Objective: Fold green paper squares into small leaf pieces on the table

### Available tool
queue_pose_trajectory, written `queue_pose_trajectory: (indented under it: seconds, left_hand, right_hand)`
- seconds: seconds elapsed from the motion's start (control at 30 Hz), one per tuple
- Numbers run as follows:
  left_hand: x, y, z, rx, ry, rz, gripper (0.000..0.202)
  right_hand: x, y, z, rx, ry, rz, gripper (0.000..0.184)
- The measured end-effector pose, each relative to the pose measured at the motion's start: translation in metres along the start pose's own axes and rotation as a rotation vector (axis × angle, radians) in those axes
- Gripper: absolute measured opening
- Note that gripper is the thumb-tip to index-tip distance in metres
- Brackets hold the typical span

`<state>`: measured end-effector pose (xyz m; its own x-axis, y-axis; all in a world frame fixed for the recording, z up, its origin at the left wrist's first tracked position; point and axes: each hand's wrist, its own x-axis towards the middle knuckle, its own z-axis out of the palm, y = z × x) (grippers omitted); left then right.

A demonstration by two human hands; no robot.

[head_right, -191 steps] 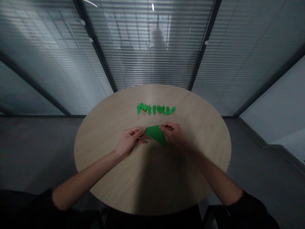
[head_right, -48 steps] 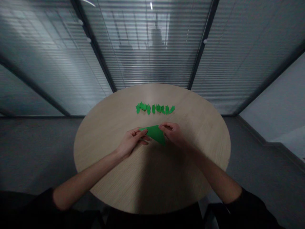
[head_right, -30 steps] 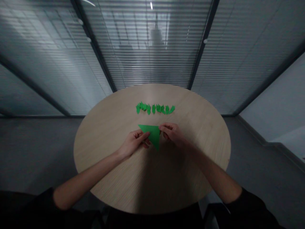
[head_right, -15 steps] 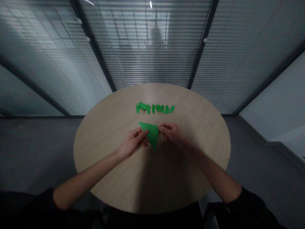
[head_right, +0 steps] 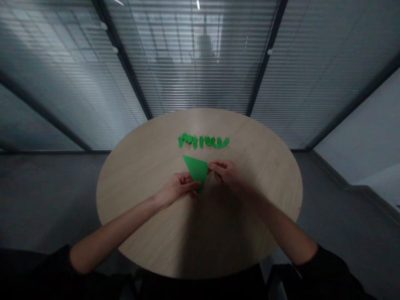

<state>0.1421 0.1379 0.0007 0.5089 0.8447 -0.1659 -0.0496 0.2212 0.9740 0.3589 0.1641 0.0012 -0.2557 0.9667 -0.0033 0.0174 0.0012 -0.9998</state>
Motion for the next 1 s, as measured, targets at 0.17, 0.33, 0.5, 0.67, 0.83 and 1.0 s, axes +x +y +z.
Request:
queue_pose_trajectory:
  seconds: [0.17, 0.33, 0.5, 0.67, 0.83, 1.0]
  left_hand:
    - [-0.0013, 0.0019, 0.0006, -0.024, -0.012, -0.013, 0.036]
    - [-0.0015, 0.0044, 0.0017, -0.01, -0.018, -0.018, 0.031]
    - [-0.0015, 0.005, 0.0031, 0.002, -0.01, -0.015, 0.028]
    - [-0.002, 0.0033, 0.0027, 0.004, -0.063, -0.038, 0.034]
    - [-0.0031, 0.0043, 0.0022, 0.012, -0.082, -0.026, 0.041]
    - [-0.005, 0.0076, 0.003, 0.018, -0.095, -0.016, 0.044]
  right_hand:
    - [-0.0009, -0.0021, 0.0003, -0.005, 0.03, 0.001, 0.035]
    - [-0.0017, -0.0042, 0.0, -0.031, 0.063, 0.01, 0.035]
    - [-0.0015, -0.0039, -0.0001, -0.012, 0.065, 0.017, 0.035]
    - [-0.0018, -0.0052, 0.0005, -0.019, 0.086, 0.006, 0.035]
    - [-0.0009, -0.005, 0.0002, -0.028, 0.103, 0.015, 0.036]
    - [-0.0001, -0.0017, -0.0022, -0.026, 0.085, 0.003, 0.036]
